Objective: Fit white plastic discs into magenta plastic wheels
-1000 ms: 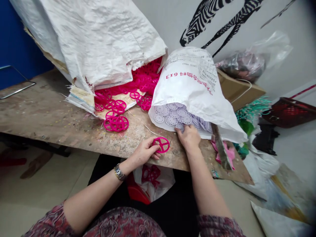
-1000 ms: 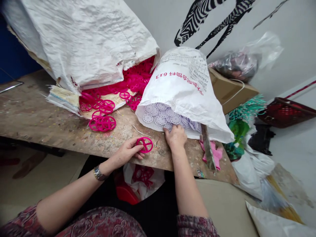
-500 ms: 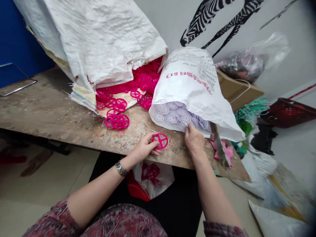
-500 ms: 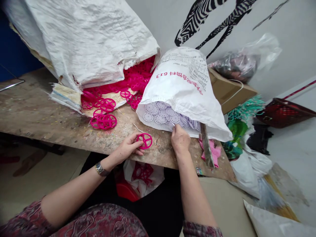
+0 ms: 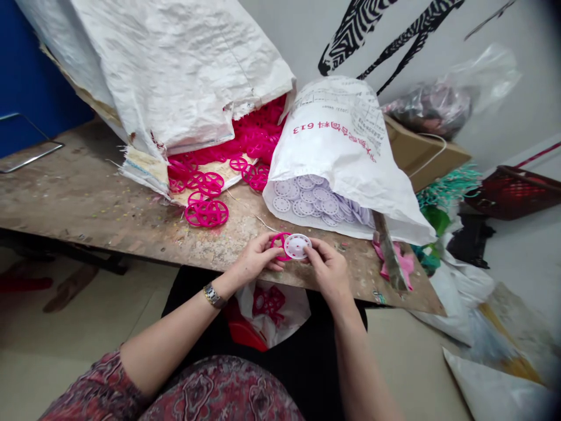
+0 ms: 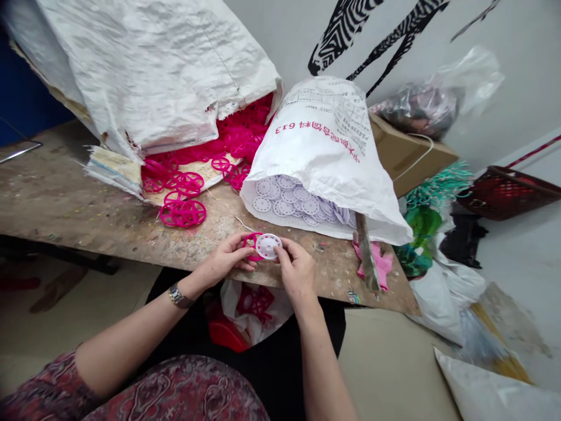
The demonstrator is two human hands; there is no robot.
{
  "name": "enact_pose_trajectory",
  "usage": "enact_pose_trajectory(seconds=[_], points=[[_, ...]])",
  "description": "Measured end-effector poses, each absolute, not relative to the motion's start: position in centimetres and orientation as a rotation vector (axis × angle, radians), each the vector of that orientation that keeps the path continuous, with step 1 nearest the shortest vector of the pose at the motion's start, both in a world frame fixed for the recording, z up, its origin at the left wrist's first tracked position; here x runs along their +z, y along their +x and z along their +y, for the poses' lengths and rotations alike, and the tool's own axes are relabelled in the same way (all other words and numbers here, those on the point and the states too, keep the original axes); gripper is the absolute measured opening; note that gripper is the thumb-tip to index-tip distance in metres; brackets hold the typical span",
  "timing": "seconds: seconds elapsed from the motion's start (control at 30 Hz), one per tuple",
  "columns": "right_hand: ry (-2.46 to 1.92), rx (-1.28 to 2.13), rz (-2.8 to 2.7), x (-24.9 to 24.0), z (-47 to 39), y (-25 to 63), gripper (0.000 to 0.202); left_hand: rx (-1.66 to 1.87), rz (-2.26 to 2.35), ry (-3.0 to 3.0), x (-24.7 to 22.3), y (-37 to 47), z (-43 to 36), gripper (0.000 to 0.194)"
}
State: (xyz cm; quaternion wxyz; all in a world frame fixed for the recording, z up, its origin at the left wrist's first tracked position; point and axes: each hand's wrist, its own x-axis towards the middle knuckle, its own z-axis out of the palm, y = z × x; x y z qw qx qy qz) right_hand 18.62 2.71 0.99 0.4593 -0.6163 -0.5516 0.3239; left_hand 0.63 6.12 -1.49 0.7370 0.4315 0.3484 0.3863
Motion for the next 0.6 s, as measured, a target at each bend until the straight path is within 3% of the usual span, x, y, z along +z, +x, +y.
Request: enact_pose_trajectory(seconds=[0.27,0.6], points=[[-1.554,0.44,-1.656,0.4,1.8,16.7,0.032,0.85,0.705,1.016,-1.6,0.2,5.8,0.042],[-1.442,0.876,-1.407,1.4,1.0,16.6,0.021,0.805,0.632,1.257,-1.1,-0.3,4.7,0.036]])
